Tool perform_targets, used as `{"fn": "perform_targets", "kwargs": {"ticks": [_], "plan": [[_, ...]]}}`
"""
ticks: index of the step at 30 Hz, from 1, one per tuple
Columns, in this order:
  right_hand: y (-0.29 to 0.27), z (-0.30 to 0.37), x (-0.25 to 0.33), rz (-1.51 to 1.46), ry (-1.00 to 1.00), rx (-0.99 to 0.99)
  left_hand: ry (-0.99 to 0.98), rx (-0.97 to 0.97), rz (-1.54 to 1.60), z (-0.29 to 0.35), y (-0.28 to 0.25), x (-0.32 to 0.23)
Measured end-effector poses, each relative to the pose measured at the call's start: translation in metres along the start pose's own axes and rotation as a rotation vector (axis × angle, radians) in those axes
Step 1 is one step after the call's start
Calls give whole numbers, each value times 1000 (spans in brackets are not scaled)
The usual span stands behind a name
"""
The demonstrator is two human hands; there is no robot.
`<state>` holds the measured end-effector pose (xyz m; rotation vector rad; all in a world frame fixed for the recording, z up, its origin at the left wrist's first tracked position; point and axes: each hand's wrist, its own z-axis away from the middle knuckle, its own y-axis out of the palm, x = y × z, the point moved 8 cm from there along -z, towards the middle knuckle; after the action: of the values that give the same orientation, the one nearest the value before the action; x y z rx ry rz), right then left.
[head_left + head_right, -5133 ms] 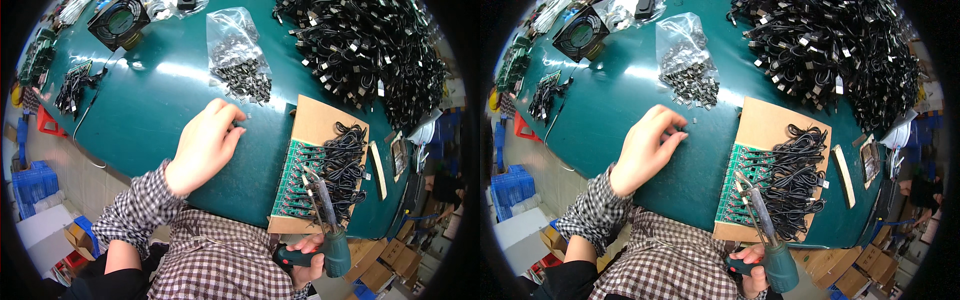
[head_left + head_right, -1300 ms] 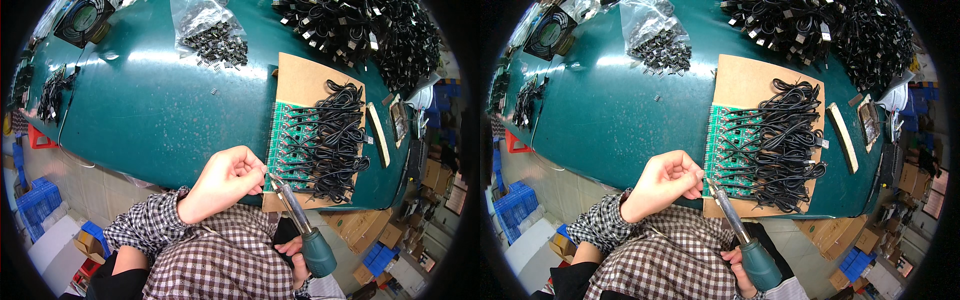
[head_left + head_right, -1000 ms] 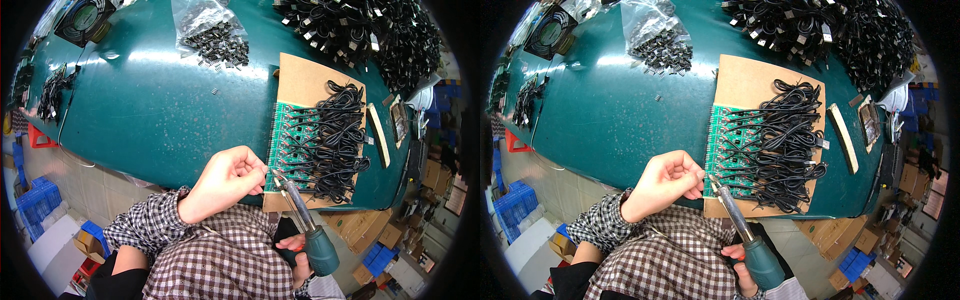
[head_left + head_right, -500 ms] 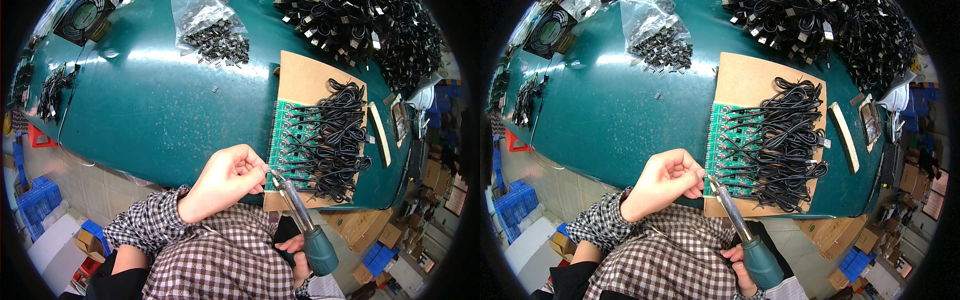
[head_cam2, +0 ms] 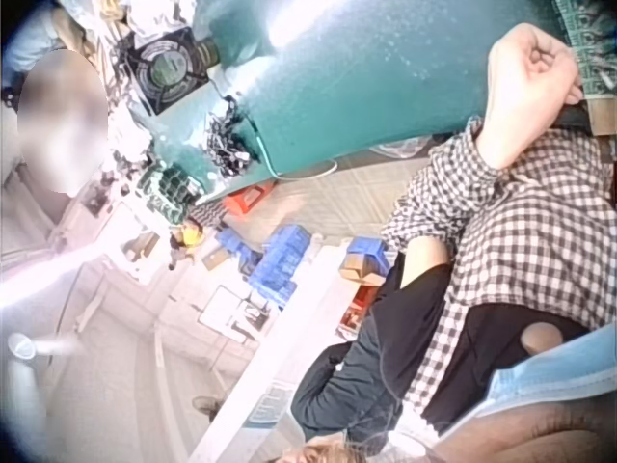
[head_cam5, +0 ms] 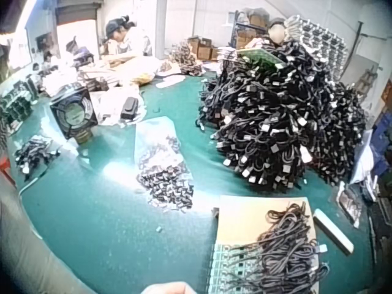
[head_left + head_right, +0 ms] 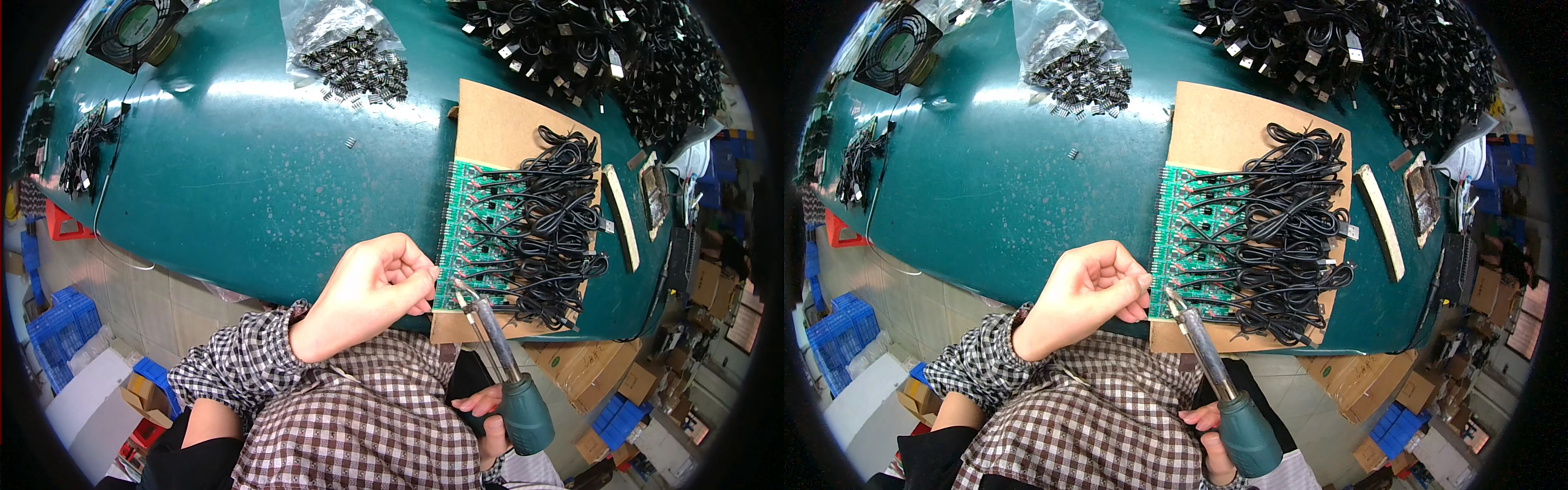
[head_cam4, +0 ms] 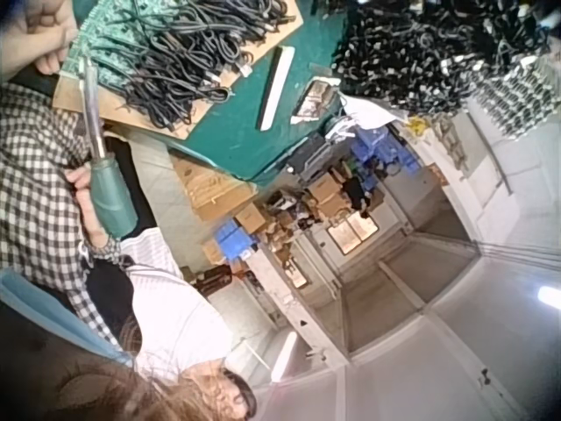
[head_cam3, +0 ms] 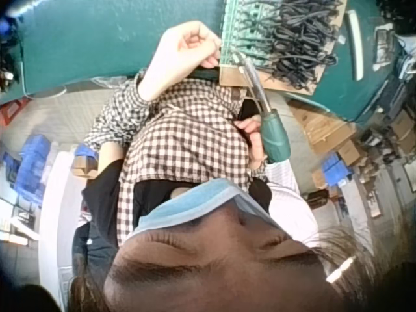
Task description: The person attaches electronic components onto circuit boards by hand and solders them using a soldering iron, stacks the wired circuit boards, and solders components onto another board.
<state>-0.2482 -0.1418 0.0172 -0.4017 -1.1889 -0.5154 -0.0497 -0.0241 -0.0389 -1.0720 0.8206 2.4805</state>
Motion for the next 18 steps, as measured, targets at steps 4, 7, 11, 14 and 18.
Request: {"fn": "perform_targets", "kwargs": {"ticks": [4, 7, 11, 14, 18], "plan": [[-1, -2, 1, 4, -13, -10, -1, 0, -3, 0, 0, 0], [1, -4, 2, 0, -32, 10, -4, 2, -1, -2, -1, 0], [0, -7, 2, -97, -77, 2, 12, 4, 6, -1, -2, -3], [3, -19, 7, -181, -112, -5, 2, 27, 58, 3, -2, -2], [12, -38, 15, -307, -193, 42, -3, -24, 81, 7, -13, -9]]}}
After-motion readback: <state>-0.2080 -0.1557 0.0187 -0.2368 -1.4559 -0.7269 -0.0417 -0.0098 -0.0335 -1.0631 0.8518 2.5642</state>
